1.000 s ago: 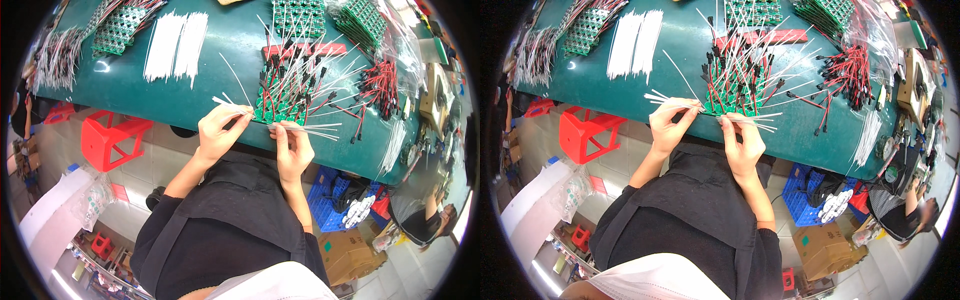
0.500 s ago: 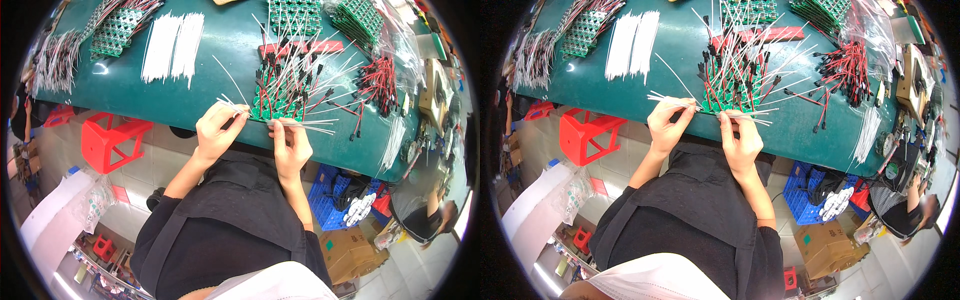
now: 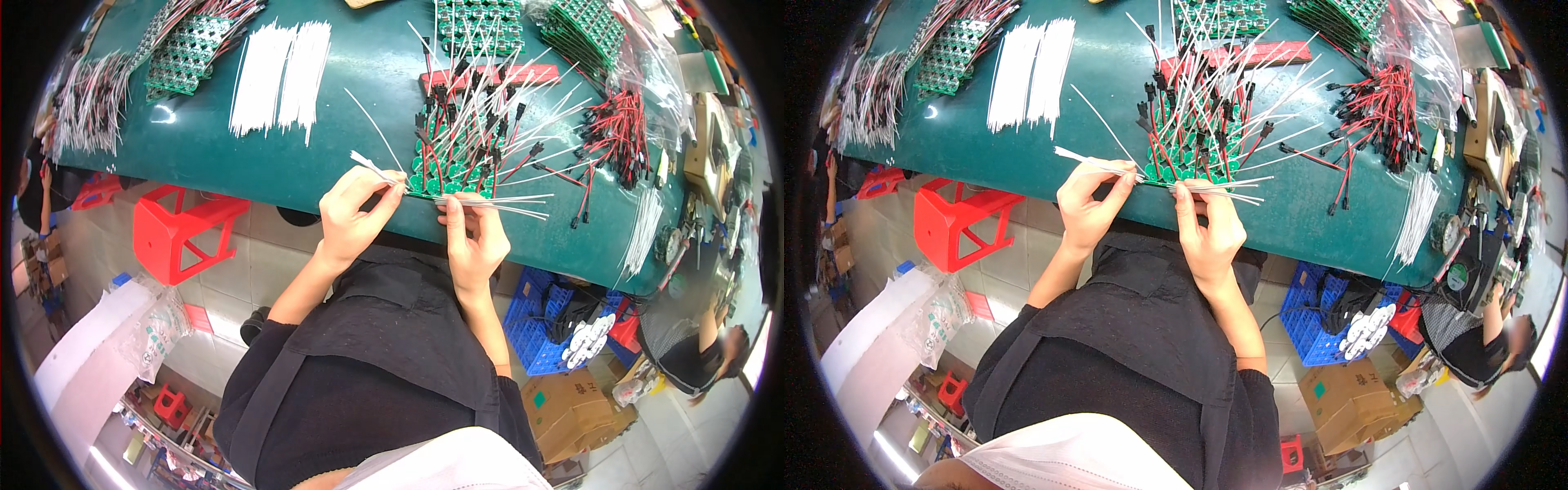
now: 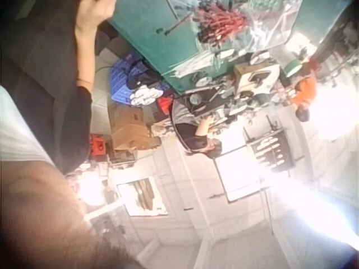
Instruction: The recorder inserts wires into green circuit boards and then uses a soldering iron to secure them.
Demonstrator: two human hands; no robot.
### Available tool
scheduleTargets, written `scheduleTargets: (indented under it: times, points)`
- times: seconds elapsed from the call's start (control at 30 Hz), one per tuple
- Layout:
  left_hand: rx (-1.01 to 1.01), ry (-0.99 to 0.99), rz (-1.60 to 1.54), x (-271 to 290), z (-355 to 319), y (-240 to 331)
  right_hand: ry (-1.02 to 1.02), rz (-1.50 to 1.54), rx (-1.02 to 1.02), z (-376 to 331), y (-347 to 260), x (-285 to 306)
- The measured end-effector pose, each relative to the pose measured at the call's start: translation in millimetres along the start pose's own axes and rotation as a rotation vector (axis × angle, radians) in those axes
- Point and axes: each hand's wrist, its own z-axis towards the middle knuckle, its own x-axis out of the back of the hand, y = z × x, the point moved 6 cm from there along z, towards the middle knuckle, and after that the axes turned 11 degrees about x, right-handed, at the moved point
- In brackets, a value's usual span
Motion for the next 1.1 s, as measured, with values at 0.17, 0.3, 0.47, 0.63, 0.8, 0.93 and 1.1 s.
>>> scheduleTargets:
  times: [0.17,0.3,0.47,0.63,0.8,0.93,1.1]
  points:
    - [0.001,-0.001,-0.001,0,-1,-1,-0.006,-0.016,0.009,-1,1,0]
    - [0.022,0.004,-0.009,-1,-1,-2,0.008,0.011,-0.003,-1,1,1]
    - [0.0,-0.004,0.007,-3,0,-2,0.016,0.027,-0.019,0,2,1]
    - [-0.042,-0.021,0.097,-4,-4,1,0.005,-0.064,0.043,2,-2,0]
    - [-0.015,-0.039,0.195,-8,-7,4,-0.024,-0.143,0.079,8,-11,-2]
    - [-0.073,0.018,0.113,-1,-4,8,-0.046,-0.196,0.107,10,-16,-3]
    - [-0.11,-0.012,-0.074,-6,-4,11,-0.102,-0.243,0.173,13,-18,-4]
